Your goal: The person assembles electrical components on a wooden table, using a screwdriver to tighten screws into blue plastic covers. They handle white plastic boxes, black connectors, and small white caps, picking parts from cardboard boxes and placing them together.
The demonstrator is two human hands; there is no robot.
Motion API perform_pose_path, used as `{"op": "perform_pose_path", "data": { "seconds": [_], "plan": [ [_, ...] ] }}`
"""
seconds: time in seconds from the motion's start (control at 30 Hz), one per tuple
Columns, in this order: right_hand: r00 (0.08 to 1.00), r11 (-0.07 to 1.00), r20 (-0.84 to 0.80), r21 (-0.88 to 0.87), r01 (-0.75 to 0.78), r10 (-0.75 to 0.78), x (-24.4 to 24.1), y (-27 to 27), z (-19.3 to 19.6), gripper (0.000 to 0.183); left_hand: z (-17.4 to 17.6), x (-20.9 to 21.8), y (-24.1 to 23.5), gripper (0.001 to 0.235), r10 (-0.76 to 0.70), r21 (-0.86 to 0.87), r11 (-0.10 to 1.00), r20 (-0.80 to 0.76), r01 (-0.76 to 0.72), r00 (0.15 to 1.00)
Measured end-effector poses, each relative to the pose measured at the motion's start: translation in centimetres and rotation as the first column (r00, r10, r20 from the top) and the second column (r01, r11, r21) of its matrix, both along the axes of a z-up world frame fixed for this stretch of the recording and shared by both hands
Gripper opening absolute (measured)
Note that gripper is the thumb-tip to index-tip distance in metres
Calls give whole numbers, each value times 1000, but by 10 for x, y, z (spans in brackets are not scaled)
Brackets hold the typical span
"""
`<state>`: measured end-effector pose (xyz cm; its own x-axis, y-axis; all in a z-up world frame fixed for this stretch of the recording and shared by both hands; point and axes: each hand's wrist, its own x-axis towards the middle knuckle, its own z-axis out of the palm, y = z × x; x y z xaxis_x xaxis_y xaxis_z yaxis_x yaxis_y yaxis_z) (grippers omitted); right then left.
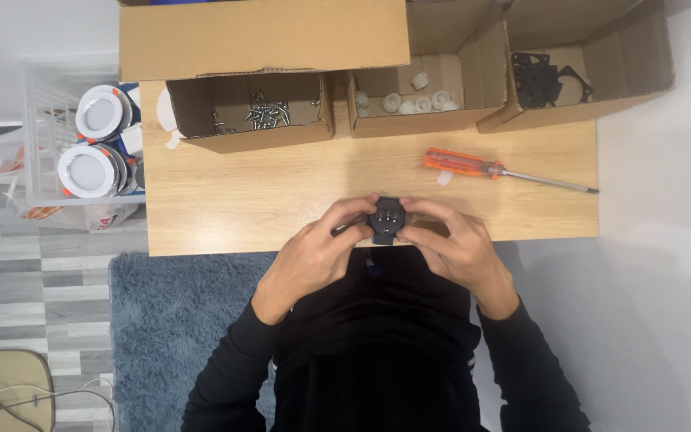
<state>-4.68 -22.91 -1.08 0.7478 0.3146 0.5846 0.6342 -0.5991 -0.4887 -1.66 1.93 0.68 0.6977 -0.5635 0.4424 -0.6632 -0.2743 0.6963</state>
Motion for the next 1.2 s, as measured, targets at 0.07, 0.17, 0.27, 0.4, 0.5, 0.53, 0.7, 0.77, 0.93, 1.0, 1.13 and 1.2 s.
{"op": "perform_pose_path", "data": {
  "seconds": [0.07,0.17,0.27,0.4,0.5,0.53,0.7,0.77,0.93,1.0,1.13,1.2],
  "plan": [
    [1000,1000,1,-12,-15,15,-1,-2,-1,7,4,1,-1,11,-9,5,1000,-32,9,999],
    [999,999,-12,18,-31,32,-3,-5,-6,6,11,1,-1,12,-9,-31,999,-56,7,998],
    [998,1000,-53,-1,-19,19,-6,-10,-16,8,9,-2,1,2,-25,-97,995,-114,14,993],
    [997,1000,-76,-5,-27,27,-6,-10,-17,10,2,0,2,41,-8,-80,997,-155,-5,988],
    [997,1000,-75,-1,-13,13,-8,-8,-18,10,8,-2,-5,74,12,-29,999,-199,-19,980],
    [997,1000,-73,3,-14,14,-7,-7,-16,10,8,-2,-6,75,19,-8,1000,-214,-21,977],
    [995,999,-93,17,-45,46,-6,-7,-5,12,4,-1,-6,77,17,-3,1000,-207,-18,978],
    [991,995,-97,-8,-97,96,-4,-9,0,11,9,1,-6,77,22,-24,999,-204,-28,979],
    [965,985,-201,-6,-174,169,7,-11,41,8,7,2,-7,77,50,-39,997,-226,-61,973],
    [945,979,-261,-9,-206,196,15,-15,61,7,7,-1,-6,79,60,-49,996,-260,-75,964],
    [958,968,-148,90,-233,244,59,-35,119,8,8,-2,-5,79,70,-30,996,-288,-82,955],
    [955,952,-75,134,-274,285,88,-47,154,10,5,-4,-4,79,76,-34,995,-268,-89,961]
  ]
}}
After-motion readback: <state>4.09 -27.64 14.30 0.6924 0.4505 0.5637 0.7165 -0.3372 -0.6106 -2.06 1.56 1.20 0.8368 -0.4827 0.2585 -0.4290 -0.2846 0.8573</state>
